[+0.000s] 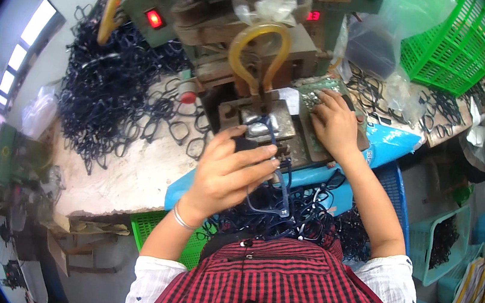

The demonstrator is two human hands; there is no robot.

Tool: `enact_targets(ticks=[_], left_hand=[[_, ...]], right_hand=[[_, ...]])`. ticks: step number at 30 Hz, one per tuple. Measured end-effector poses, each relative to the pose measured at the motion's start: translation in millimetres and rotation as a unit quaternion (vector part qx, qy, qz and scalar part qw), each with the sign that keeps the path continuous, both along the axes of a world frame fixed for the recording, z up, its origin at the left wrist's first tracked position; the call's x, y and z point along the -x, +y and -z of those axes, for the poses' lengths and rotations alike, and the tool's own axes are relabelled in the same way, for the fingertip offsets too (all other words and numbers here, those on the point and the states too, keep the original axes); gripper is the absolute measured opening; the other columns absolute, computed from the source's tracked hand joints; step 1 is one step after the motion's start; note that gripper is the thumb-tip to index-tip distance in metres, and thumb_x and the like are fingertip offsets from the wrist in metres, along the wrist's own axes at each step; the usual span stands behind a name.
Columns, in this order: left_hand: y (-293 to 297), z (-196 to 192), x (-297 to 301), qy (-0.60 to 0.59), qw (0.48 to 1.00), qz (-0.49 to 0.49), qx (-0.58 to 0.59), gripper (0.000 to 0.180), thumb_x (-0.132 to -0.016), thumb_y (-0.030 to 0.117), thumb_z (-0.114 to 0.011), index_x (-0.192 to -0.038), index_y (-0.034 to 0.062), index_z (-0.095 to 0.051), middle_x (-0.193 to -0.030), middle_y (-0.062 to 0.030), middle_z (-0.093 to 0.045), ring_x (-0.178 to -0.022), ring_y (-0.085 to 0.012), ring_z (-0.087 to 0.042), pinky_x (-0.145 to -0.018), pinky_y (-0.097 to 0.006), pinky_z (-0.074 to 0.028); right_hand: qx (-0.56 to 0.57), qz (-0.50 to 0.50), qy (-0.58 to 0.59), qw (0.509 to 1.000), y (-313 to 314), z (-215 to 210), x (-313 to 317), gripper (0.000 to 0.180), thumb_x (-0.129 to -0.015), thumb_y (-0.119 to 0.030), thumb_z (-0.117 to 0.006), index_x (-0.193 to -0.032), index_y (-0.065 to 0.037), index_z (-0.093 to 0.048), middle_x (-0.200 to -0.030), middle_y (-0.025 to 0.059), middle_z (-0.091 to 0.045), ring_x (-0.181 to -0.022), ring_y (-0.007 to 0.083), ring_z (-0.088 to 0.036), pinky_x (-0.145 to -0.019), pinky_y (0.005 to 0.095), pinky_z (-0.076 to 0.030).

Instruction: The person repeatedly picks up black spectacle frames and small metal components, places them into a press machine, and removes the assembled units. The person transfers finished frames into a green basket and continues the cycle with additional frames and components.

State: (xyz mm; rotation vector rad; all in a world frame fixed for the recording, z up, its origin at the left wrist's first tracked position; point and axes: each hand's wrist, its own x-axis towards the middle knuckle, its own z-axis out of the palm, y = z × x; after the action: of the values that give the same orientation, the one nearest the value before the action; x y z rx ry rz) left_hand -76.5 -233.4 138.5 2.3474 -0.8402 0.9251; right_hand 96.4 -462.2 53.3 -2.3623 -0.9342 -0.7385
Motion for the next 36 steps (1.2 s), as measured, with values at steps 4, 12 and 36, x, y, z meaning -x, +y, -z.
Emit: enact_targets(ticks=[4,12,36], left_hand=[[-6.8,21.2,42.3,0.002,0.997,-0.071,0.023,0.035,-0.080,0.006,-0.073,-0.115,0.0118,-0.075,-0.128,-0.0106,-0.069,-0.116,-0.0315,-0.067,-0.111,-0.052,-0.044],[97.7,-11.6,41.4,-0.147,0.882,-0.422,0.150,0.019,-0.096,-0.003,-0.062,-0.114,-0.0023,-0.069,-0.115,-0.0122,-0.070,-0.106,-0.0248,-0.063,-0.093,-0.035,-0.049],[132.3,87.0,-12.5,0.145,0.733,-0.186,0.638,0.014,-0.101,0.016,-0.063,-0.106,0.0033,-0.061,-0.088,-0.0074,-0.067,-0.074,-0.0165,-0.066,-0.061,-0.026,-0.051]], right_hand=[[-0.114,0.052,0.056,0.991,-4.4,3.7,-2.2,0.016,-0.084,-0.010,-0.073,-0.099,-0.005,-0.077,-0.109,0.0142,-0.074,-0.103,0.0353,-0.069,-0.092,0.0413,-0.054],[-0.601,0.041,0.334,0.725,-43.3,20.3,21.1,0.017,-0.096,-0.007,-0.069,-0.109,0.003,-0.073,-0.106,0.0065,-0.073,-0.093,0.0132,-0.066,-0.085,0.0264,-0.052],[-0.336,-0.139,0.183,0.914,49.2,-69.5,50.8,0.027,-0.078,-0.008,-0.076,-0.105,-0.004,-0.072,-0.094,0.0113,-0.073,-0.089,0.0251,-0.071,-0.084,0.0353,-0.054]])
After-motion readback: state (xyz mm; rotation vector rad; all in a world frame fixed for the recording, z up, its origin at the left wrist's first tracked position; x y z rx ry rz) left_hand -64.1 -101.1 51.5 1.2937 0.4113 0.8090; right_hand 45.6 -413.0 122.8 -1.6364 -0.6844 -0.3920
